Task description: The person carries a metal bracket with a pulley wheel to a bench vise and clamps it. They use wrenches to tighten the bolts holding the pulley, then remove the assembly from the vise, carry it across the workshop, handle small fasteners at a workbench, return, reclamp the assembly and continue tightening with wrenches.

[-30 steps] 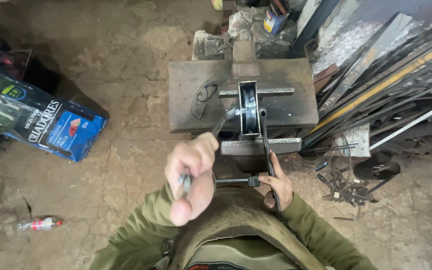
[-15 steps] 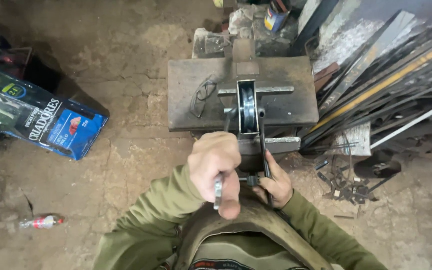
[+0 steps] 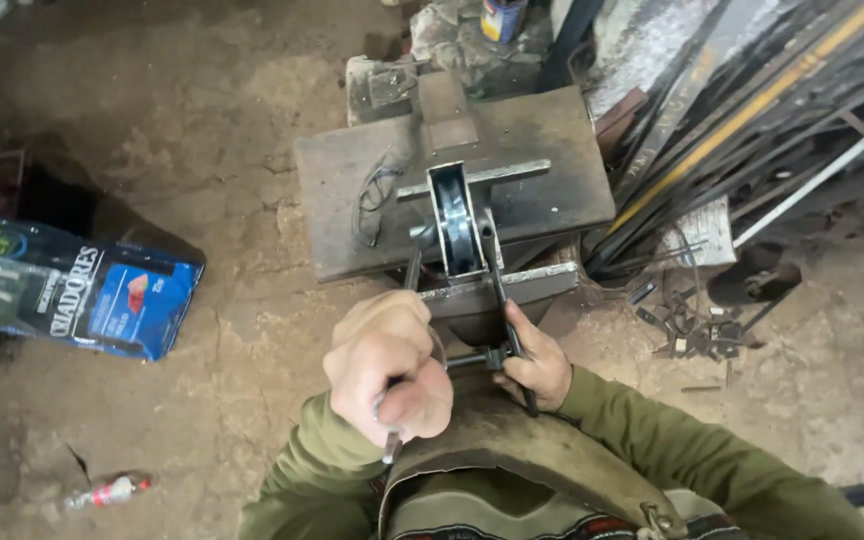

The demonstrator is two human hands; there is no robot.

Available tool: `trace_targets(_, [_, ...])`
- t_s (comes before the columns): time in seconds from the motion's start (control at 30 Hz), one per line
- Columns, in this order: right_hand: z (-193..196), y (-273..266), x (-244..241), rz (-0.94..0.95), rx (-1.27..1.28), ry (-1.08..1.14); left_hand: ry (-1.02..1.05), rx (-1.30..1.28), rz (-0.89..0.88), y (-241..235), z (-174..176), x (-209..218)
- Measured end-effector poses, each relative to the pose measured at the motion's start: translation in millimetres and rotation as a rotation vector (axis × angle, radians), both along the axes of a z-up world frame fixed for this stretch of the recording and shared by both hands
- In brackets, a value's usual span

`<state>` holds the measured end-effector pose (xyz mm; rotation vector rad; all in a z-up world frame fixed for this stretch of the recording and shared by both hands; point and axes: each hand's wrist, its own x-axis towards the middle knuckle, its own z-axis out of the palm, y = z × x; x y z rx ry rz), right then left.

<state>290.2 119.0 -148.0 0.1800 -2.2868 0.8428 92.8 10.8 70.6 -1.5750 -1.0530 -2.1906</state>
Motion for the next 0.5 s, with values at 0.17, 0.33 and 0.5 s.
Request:
trace_targets(0.17, [14, -1, -7, -0.016, 0.028, 0.041, -0.008, -0.148, 0.146, -1, 6, -8])
trace_targets(0.33, [-22, -9, 13, 0.007, -0.144, -0.118, -0.376, -0.318, 0.003, 59, 41, -71])
trace_targets(0.5, [21, 2, -4, -0.025, 0.045, 0.039, -0.29, -0.284, 0.127, 138, -1, -167])
